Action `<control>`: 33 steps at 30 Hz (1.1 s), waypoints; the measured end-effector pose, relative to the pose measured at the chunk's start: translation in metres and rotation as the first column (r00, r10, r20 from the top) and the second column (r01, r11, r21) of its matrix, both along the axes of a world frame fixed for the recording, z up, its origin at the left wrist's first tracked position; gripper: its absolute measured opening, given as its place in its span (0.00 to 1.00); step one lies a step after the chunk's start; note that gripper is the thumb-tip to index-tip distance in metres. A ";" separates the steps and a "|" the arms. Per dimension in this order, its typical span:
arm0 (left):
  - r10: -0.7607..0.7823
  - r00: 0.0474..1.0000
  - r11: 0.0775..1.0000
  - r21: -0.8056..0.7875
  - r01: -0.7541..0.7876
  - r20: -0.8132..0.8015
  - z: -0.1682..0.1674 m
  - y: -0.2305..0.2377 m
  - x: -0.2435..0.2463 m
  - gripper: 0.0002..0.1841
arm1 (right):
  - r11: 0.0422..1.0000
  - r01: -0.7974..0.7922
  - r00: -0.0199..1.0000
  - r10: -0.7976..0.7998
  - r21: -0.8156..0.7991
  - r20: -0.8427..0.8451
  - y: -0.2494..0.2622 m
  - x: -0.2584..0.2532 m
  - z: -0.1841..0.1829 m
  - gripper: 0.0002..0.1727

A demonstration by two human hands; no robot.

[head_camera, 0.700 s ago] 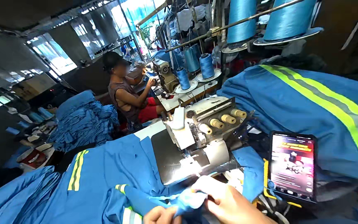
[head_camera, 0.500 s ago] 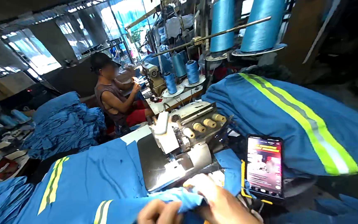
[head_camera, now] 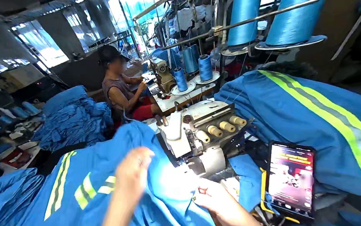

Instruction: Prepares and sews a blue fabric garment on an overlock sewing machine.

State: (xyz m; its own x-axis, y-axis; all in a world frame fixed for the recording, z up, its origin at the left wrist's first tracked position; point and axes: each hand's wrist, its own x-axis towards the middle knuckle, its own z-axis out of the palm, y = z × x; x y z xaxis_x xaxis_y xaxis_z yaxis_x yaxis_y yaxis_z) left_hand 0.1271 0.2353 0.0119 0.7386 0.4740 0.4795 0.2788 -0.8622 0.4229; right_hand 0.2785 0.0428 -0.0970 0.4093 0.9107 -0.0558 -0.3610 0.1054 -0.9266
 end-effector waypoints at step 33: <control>0.109 0.974 0.978 -0.152 -0.140 -0.198 -0.099 -0.121 -0.138 0.12 | 0.982 0.188 0.961 -0.186 0.010 0.205 -0.034 -0.010 -0.032 0.15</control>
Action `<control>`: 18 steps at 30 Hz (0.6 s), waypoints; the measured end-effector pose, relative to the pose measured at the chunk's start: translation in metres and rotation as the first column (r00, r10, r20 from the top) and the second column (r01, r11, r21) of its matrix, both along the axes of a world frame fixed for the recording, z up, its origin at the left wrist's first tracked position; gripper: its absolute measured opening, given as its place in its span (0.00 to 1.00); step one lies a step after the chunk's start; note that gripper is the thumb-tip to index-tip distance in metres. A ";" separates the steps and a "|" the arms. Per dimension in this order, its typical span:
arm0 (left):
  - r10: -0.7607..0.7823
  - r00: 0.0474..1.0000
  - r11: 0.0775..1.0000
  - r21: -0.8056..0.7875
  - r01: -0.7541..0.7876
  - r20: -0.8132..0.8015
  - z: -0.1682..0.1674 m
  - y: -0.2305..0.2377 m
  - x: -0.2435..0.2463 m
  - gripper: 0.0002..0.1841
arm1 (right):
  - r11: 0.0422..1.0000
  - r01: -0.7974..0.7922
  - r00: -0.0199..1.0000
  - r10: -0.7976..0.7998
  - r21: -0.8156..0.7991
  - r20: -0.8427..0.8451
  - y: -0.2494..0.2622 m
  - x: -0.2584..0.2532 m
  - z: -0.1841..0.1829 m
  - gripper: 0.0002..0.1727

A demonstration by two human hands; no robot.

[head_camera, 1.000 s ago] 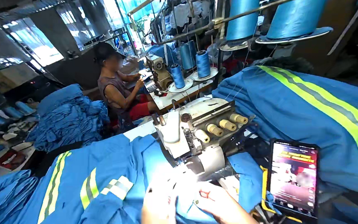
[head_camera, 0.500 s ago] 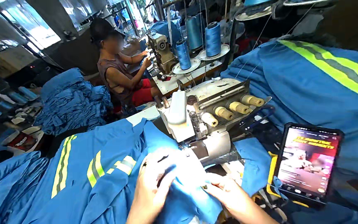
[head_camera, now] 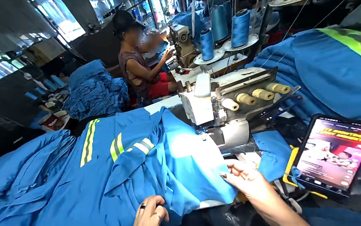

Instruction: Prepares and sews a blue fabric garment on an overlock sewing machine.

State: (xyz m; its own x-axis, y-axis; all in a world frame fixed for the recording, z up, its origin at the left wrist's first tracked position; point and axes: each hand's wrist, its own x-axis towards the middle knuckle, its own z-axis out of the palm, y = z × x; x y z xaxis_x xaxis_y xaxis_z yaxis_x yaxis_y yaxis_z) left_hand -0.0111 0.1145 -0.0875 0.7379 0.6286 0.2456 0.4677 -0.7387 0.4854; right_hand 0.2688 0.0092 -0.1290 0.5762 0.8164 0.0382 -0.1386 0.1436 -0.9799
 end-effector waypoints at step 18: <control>-0.479 0.829 0.877 0.197 0.438 0.288 0.093 0.020 0.122 0.12 | 0.980 -0.115 0.945 0.057 0.164 0.321 -0.012 0.007 0.008 0.12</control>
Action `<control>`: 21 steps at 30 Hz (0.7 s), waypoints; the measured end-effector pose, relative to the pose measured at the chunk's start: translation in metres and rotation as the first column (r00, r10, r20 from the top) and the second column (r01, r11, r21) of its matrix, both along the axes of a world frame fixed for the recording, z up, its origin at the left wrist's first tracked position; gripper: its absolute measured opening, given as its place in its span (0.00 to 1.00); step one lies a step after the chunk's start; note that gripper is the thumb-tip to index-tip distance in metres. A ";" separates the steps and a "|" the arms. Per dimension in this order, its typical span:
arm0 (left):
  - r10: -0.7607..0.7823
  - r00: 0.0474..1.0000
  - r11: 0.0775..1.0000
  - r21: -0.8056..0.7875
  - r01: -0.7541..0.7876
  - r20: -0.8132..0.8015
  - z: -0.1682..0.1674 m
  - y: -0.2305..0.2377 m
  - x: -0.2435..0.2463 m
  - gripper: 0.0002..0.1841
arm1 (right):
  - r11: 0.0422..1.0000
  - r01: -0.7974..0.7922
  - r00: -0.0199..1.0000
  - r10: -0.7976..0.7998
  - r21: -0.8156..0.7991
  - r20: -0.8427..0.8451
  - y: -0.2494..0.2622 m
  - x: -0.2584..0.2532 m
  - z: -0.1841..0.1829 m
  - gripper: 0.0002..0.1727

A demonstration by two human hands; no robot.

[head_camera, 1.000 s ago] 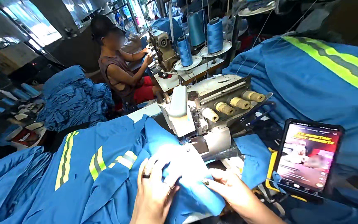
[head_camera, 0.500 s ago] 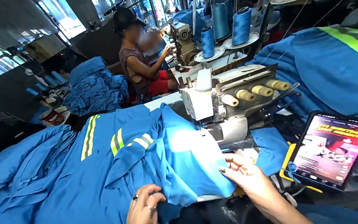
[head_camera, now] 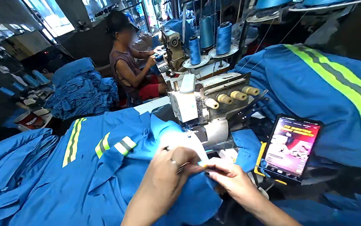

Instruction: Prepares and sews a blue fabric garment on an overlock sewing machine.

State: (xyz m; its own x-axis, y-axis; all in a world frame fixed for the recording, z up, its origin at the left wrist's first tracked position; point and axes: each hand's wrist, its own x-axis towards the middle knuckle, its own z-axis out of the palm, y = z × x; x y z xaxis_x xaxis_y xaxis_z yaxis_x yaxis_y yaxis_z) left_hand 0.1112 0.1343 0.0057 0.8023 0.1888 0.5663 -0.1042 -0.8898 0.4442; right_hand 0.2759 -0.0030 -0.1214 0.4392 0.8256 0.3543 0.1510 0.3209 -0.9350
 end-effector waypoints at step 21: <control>0.067 0.991 0.896 -0.431 -0.111 -0.118 -0.051 0.063 0.060 0.07 | 0.926 -0.249 0.870 0.084 -0.285 -0.486 -0.026 0.005 -0.007 0.07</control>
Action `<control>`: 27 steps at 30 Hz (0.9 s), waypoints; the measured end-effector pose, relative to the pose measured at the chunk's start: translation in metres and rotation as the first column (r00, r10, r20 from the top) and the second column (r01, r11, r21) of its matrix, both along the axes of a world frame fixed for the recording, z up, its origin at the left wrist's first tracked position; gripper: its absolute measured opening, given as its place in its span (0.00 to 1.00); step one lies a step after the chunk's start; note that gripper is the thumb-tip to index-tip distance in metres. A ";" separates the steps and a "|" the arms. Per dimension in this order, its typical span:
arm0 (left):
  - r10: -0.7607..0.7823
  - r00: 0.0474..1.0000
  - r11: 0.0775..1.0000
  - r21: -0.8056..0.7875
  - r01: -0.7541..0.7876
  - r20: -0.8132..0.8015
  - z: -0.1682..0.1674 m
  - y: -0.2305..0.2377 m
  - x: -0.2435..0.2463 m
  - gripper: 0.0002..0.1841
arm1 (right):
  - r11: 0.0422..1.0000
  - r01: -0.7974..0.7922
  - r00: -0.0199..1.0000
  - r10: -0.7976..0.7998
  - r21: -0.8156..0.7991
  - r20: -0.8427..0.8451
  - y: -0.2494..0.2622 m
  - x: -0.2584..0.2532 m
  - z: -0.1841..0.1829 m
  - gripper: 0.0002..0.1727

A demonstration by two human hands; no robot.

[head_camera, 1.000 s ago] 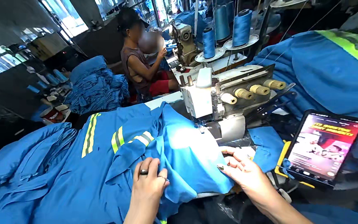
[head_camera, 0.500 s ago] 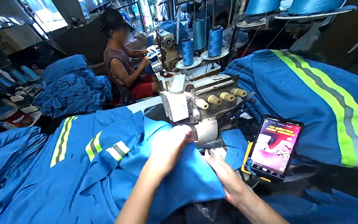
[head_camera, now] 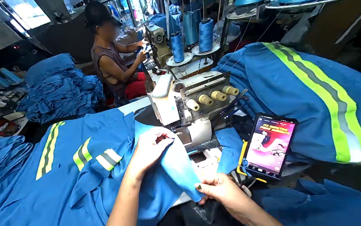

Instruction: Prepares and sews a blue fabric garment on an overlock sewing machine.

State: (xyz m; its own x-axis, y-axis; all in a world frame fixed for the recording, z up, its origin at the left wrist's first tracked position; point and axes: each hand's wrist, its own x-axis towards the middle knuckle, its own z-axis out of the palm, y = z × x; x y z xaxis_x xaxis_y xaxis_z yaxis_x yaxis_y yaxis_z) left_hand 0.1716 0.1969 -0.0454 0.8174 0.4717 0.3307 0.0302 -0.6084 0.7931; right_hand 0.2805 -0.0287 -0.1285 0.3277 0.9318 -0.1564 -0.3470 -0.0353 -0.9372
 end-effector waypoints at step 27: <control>0.593 0.795 0.440 0.774 -0.456 0.131 -0.058 -0.093 -0.005 0.17 | 0.996 0.013 0.992 -0.024 0.093 0.120 -0.022 -0.024 -0.013 0.09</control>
State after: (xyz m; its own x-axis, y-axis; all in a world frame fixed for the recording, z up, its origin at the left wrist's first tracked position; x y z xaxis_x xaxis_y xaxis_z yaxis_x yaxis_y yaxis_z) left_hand 0.1668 0.1043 -0.1035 0.5673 0.4689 0.6770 0.6192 -0.7849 0.0248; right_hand 0.2560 -0.0504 -0.1410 0.3565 0.9338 -0.0285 -0.2306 0.0585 -0.9713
